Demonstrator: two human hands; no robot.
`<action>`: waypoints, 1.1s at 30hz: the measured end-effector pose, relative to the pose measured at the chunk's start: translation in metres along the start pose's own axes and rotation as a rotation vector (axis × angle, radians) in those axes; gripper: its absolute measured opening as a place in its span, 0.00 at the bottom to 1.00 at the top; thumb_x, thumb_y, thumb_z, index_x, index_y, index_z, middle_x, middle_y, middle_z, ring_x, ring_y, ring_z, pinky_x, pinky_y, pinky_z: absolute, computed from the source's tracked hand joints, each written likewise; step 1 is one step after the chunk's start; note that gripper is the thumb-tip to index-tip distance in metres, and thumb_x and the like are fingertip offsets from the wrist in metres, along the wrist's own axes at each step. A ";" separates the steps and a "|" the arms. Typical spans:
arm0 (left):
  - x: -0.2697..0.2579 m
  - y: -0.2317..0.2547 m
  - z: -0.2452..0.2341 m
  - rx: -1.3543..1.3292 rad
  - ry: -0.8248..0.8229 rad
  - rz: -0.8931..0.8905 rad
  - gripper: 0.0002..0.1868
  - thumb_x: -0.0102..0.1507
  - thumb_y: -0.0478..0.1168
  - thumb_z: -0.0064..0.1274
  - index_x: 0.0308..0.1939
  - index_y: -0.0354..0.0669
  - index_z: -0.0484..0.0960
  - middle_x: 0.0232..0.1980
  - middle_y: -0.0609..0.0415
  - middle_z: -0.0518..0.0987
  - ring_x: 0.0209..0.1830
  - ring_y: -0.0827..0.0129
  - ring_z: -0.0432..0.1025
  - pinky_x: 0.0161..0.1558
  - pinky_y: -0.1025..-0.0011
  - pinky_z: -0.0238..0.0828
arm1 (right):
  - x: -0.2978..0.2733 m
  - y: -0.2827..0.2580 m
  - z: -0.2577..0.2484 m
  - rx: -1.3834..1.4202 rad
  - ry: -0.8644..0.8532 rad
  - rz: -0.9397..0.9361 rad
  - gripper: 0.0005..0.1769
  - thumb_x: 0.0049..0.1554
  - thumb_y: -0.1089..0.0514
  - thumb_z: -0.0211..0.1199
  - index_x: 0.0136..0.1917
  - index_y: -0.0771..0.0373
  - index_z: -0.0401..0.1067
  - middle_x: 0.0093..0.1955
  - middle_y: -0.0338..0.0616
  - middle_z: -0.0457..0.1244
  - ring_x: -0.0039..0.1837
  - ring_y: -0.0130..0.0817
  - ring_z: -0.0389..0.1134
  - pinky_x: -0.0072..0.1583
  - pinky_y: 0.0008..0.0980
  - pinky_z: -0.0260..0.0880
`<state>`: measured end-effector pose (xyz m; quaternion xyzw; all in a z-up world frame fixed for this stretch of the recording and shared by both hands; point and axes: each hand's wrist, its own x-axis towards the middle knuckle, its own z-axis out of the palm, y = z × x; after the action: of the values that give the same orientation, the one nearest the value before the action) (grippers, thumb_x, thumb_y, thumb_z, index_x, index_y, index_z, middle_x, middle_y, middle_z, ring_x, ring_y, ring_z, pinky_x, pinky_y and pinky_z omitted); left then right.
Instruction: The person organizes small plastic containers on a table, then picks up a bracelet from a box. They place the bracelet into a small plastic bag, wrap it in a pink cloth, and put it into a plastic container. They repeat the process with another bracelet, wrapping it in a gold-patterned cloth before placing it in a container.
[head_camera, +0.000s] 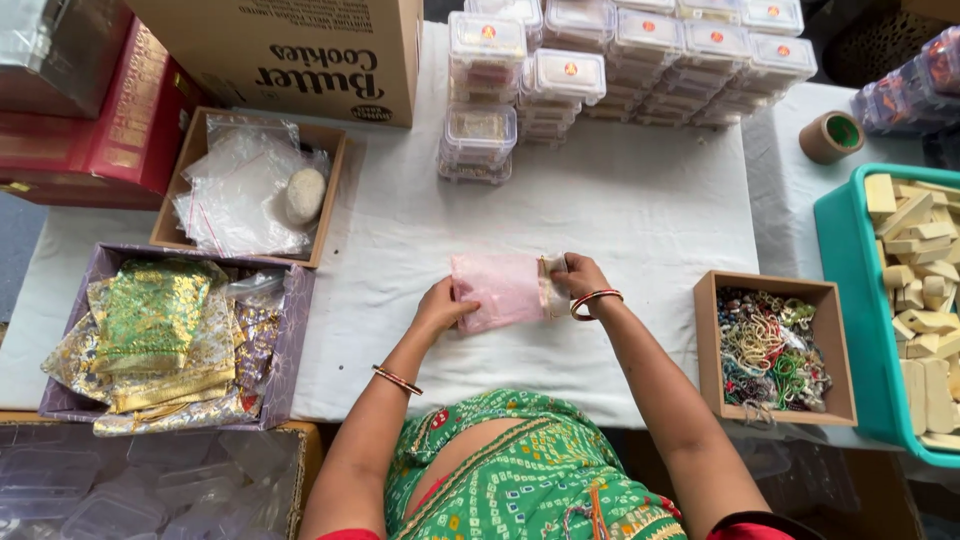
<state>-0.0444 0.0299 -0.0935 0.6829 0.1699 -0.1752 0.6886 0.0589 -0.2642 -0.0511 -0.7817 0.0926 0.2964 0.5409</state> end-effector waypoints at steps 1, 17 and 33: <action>-0.010 0.014 0.002 0.276 0.053 0.028 0.26 0.52 0.47 0.70 0.49 0.42 0.81 0.44 0.51 0.84 0.42 0.61 0.80 0.43 0.66 0.77 | 0.003 0.015 0.002 -0.111 0.031 0.016 0.17 0.56 0.62 0.65 0.58 0.66 0.75 0.50 0.45 0.69 0.48 0.32 0.70 0.48 0.34 0.72; 0.010 0.058 0.005 0.903 0.094 0.054 0.33 0.45 0.48 0.74 0.53 0.54 0.80 0.51 0.53 0.83 0.53 0.56 0.76 0.52 0.59 0.74 | -0.033 -0.051 0.021 -0.917 0.524 -0.465 0.37 0.45 0.59 0.77 0.67 0.58 0.68 0.69 0.53 0.59 0.64 0.52 0.66 0.59 0.45 0.72; 0.003 0.063 0.007 0.883 0.109 0.083 0.33 0.44 0.53 0.75 0.50 0.50 0.81 0.50 0.56 0.78 0.56 0.59 0.73 0.53 0.60 0.72 | 0.003 -0.015 0.004 -0.642 0.181 -0.617 0.13 0.55 0.62 0.67 0.54 0.60 0.78 0.54 0.47 0.71 0.49 0.37 0.74 0.53 0.35 0.75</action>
<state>-0.0120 0.0229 -0.0390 0.9259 0.0873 -0.1666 0.3275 0.0670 -0.2543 -0.0419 -0.9236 -0.1946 0.0656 0.3237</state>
